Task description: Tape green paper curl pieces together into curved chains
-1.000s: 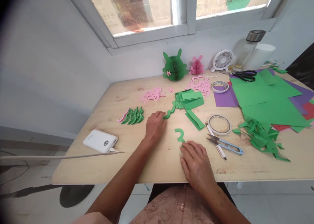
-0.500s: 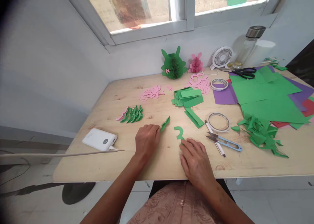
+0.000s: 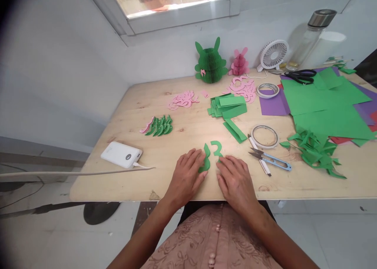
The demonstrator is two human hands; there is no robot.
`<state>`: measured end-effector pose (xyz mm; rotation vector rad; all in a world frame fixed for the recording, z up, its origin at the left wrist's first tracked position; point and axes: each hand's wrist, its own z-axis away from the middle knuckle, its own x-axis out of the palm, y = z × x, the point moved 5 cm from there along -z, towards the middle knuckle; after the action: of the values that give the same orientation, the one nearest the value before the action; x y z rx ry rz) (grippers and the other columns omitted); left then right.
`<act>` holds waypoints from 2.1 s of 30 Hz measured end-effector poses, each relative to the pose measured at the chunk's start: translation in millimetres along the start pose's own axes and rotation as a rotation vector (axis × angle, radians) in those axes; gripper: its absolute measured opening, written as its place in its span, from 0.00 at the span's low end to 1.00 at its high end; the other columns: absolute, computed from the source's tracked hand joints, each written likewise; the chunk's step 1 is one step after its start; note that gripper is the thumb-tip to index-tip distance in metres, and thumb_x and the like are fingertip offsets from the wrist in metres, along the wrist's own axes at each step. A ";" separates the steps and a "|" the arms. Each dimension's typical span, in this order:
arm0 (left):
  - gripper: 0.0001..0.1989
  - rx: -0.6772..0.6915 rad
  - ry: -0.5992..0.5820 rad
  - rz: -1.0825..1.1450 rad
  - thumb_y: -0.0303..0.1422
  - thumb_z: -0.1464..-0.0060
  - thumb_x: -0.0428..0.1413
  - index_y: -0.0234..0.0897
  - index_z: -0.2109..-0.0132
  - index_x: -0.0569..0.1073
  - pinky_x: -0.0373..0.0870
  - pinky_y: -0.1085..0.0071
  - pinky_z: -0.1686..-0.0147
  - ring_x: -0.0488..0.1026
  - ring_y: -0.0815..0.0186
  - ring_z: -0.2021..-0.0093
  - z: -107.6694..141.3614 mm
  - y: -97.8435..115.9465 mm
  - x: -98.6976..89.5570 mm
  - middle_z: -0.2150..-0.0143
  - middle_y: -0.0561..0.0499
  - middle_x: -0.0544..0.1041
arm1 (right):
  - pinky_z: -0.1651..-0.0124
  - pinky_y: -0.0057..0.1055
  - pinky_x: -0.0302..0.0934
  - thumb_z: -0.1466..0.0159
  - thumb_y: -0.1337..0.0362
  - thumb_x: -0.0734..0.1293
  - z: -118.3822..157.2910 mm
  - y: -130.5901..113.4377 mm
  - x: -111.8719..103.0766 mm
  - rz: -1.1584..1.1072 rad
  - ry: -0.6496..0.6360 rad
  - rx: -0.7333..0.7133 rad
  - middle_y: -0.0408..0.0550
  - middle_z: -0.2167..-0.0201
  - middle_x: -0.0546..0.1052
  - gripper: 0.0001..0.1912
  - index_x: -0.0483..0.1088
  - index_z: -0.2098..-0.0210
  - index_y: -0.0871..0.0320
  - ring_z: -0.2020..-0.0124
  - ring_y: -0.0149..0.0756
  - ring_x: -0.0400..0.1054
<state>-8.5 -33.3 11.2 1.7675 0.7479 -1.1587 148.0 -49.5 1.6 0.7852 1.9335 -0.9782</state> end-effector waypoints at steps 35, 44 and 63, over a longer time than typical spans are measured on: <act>0.07 -0.446 -0.189 0.908 0.33 0.46 0.55 0.34 0.67 0.75 0.65 0.74 0.67 0.70 0.69 0.69 11.0 -27.8 -32.9 0.71 0.52 0.75 | 0.50 0.39 0.62 0.35 0.63 0.62 0.1 -2.7 -17.1 -0.369 0.056 0.133 0.49 0.56 0.77 0.15 0.68 0.49 0.56 0.53 0.39 0.69; 0.13 -0.531 -0.204 1.285 0.40 0.50 0.59 0.33 0.63 0.75 0.64 0.74 0.71 0.69 0.70 0.72 -5.7 -24.5 -19.1 0.71 0.50 0.74 | 0.62 0.27 0.67 0.36 0.58 0.62 5.7 2.6 -8.9 -0.531 -0.014 0.439 0.45 0.64 0.80 0.12 0.76 0.62 0.55 0.63 0.35 0.74; 0.16 -0.658 -0.064 1.526 0.40 0.58 0.64 0.32 0.64 0.75 0.65 0.72 0.67 0.71 0.69 0.72 3.2 -22.5 2.4 0.72 0.48 0.77 | 0.67 0.23 0.71 0.41 0.49 0.64 5.4 8.0 -0.2 -0.484 0.026 0.454 0.46 0.66 0.81 0.19 0.78 0.63 0.55 0.67 0.38 0.77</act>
<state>-27.6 -26.2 0.7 1.1516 -0.3307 0.1040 156.5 -50.0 -2.9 0.5772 1.9916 -1.7488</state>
